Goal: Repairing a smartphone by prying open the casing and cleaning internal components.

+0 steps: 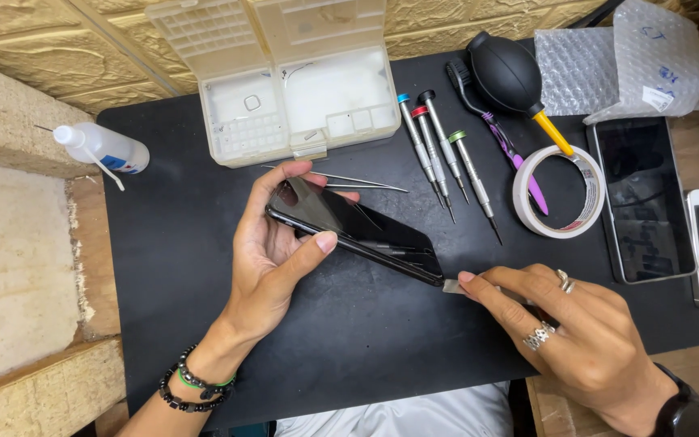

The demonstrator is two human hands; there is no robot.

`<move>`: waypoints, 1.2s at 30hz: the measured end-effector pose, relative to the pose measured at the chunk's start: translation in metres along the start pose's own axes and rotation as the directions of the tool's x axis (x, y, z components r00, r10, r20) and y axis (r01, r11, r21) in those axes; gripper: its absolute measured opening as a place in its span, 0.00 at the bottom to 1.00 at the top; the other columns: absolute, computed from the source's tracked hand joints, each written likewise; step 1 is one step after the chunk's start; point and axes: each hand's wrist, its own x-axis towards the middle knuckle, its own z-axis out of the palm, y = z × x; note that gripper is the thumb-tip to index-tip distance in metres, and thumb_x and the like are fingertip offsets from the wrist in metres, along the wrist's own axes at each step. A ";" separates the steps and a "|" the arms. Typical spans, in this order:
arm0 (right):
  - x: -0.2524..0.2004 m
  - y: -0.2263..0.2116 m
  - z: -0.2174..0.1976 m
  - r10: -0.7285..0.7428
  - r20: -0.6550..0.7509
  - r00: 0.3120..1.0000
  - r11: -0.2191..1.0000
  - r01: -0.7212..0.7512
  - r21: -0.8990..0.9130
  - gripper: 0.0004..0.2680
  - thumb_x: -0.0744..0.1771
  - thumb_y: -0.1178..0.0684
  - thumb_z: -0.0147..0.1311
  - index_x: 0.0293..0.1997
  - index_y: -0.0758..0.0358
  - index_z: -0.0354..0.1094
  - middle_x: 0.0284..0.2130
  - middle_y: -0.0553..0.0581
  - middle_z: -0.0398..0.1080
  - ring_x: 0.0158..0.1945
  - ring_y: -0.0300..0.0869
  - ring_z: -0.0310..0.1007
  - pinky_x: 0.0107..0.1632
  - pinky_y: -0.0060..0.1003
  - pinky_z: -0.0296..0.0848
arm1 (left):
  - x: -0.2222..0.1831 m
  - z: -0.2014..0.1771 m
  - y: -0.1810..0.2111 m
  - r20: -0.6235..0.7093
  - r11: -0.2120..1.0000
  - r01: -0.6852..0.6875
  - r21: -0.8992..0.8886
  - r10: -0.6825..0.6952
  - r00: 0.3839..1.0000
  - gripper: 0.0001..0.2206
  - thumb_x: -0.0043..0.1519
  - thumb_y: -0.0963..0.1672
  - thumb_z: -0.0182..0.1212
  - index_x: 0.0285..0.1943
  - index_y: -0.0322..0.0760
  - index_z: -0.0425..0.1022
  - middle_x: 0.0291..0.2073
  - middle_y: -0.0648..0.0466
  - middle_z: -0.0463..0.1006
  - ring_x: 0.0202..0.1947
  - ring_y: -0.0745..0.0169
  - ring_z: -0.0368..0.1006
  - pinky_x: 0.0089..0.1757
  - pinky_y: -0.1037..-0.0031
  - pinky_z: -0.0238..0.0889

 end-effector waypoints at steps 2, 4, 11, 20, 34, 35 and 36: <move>0.001 -0.001 0.000 -0.003 -0.004 1.000 1.000 0.003 -0.015 0.07 0.68 0.66 0.59 0.50 0.68 0.75 0.34 0.56 0.73 0.25 0.38 0.66 0.27 0.31 0.65 | 0.000 0.000 0.000 0.004 1.000 -0.003 -0.004 0.003 1.000 0.27 0.63 0.39 0.64 0.70 0.34 0.58 0.56 0.47 0.68 0.60 0.38 0.76 0.60 0.57 0.72; 0.000 -0.001 0.000 -0.005 -0.007 1.000 1.000 0.005 -0.030 0.07 0.68 0.65 0.60 0.50 0.68 0.75 0.34 0.56 0.74 0.25 0.38 0.66 0.27 0.31 0.65 | 0.000 0.000 0.000 0.009 1.000 -0.005 -0.009 0.005 1.000 0.27 0.63 0.39 0.64 0.70 0.34 0.58 0.56 0.48 0.68 0.60 0.38 0.76 0.61 0.57 0.72; 0.003 -0.006 0.002 0.059 0.002 0.998 0.998 -0.059 0.007 0.08 0.67 0.65 0.62 0.51 0.68 0.73 0.37 0.58 0.75 0.25 0.41 0.67 0.28 0.32 0.66 | 0.001 -0.005 0.013 0.042 0.998 0.041 0.057 -0.043 0.998 0.26 0.59 0.37 0.67 0.65 0.31 0.61 0.54 0.47 0.68 0.61 0.41 0.76 0.56 0.66 0.76; -0.011 -0.026 0.008 0.550 0.191 0.813 0.760 -0.582 0.290 0.10 0.65 0.57 0.58 0.51 0.64 0.77 0.38 0.53 0.77 0.27 0.36 0.69 0.34 0.29 0.68 | 0.004 -0.005 0.047 0.209 0.845 0.003 0.535 -0.136 0.969 0.29 0.48 0.44 0.77 0.60 0.37 0.74 0.51 0.50 0.74 0.54 0.61 0.74 0.58 0.74 0.68; -0.011 -0.024 0.025 0.793 0.419 0.443 0.365 -0.895 0.256 0.07 0.64 0.50 0.62 0.41 0.53 0.85 0.28 0.43 0.79 0.17 0.33 0.53 0.24 0.28 0.56 | -0.003 -0.009 0.014 -0.149 0.812 0.322 0.488 -0.286 0.947 0.15 0.50 0.41 0.77 0.45 0.42 0.82 0.41 0.59 0.82 0.46 0.72 0.73 0.53 0.82 0.60; -0.012 -0.021 0.025 0.817 0.436 0.377 0.232 -0.908 0.349 0.08 0.64 0.53 0.63 0.44 0.58 0.84 0.22 0.48 0.75 0.19 0.33 0.59 0.27 0.26 0.59 | -0.004 -0.012 0.010 -0.181 0.849 0.372 0.376 -0.326 0.928 0.15 0.47 0.40 0.78 0.41 0.41 0.79 0.39 0.57 0.81 0.44 0.72 0.73 0.47 0.82 0.66; -0.013 -0.018 0.024 0.832 0.460 0.309 0.093 -0.896 0.433 0.09 0.64 0.56 0.63 0.47 0.63 0.83 0.17 0.53 0.71 0.21 0.32 0.65 0.30 0.25 0.63 | -0.004 -0.013 0.005 -0.207 0.873 0.415 0.257 -0.369 0.906 0.16 0.45 0.39 0.79 0.37 0.40 0.76 0.37 0.55 0.79 0.41 0.72 0.73 0.41 0.81 0.72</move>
